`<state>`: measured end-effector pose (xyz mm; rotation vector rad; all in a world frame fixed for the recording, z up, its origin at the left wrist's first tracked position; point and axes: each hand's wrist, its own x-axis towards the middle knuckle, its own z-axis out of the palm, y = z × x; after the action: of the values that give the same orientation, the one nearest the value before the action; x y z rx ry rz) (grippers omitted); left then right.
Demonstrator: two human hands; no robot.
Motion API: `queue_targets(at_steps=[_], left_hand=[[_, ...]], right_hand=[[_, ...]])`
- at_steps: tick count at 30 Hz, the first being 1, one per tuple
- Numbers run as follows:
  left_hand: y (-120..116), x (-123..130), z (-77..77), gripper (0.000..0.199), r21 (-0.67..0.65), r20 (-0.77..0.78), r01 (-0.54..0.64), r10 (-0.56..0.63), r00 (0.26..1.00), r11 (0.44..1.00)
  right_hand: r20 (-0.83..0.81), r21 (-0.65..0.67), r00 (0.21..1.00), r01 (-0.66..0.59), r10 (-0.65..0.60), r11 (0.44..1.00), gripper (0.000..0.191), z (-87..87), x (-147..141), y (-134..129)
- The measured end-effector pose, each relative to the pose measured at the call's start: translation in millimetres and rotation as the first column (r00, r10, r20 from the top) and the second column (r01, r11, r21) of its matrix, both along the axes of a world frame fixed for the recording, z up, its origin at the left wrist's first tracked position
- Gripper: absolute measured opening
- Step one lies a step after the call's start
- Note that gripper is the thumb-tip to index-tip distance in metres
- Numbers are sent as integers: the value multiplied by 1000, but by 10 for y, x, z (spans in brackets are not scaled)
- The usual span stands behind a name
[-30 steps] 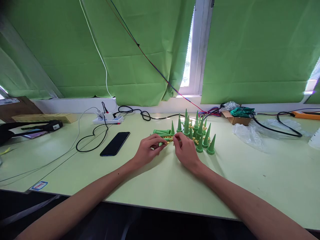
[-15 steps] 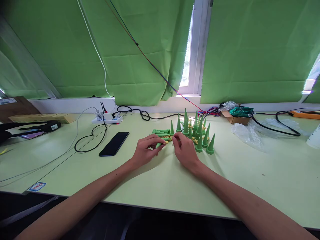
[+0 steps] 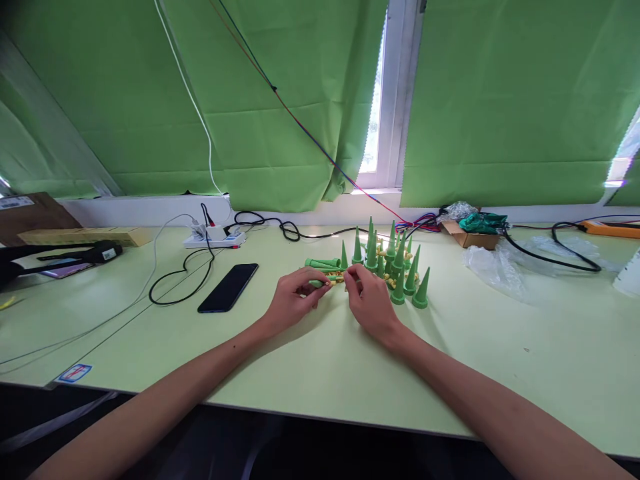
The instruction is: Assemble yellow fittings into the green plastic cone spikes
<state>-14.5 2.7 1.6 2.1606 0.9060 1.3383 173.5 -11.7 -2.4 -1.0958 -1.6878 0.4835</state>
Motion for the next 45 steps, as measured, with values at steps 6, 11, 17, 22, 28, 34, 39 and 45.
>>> queue_targets(at_steps=[6,11,17,22,28,34,39,45], left_hand=[[15,12,17,27,-287,53,-79,98,994,955],[-7,38,72,29,-411,105,-34,84,991,911],[-21,43,77,31,-437,138,9,57,989,899],[-17,41,65,30,-418,135,8,53,989,908],[-29,36,77,30,-379,101,-4,46,994,925],[-42,33,106,31,-356,79,-8,39,996,934],[-36,33,102,33,-342,76,5,22,997,940],[-18,28,64,37,-343,84,37,-8,996,939]], right_hand=[[-6,0,1000,-3,3,1000,26,0,0,-9],[1,-6,1000,-17,17,1000,27,18,-6,-29],[59,-2,998,-9,9,1000,26,19,-4,-28],[64,-9,998,-24,25,1000,27,-5,-1,-11],[72,-11,996,-45,46,999,25,-14,-3,-10],[59,-40,993,-99,101,994,26,-16,3,-12],[58,-62,991,-118,121,991,26,19,-6,-41],[73,-53,987,-136,140,989,28,21,-15,-58]])
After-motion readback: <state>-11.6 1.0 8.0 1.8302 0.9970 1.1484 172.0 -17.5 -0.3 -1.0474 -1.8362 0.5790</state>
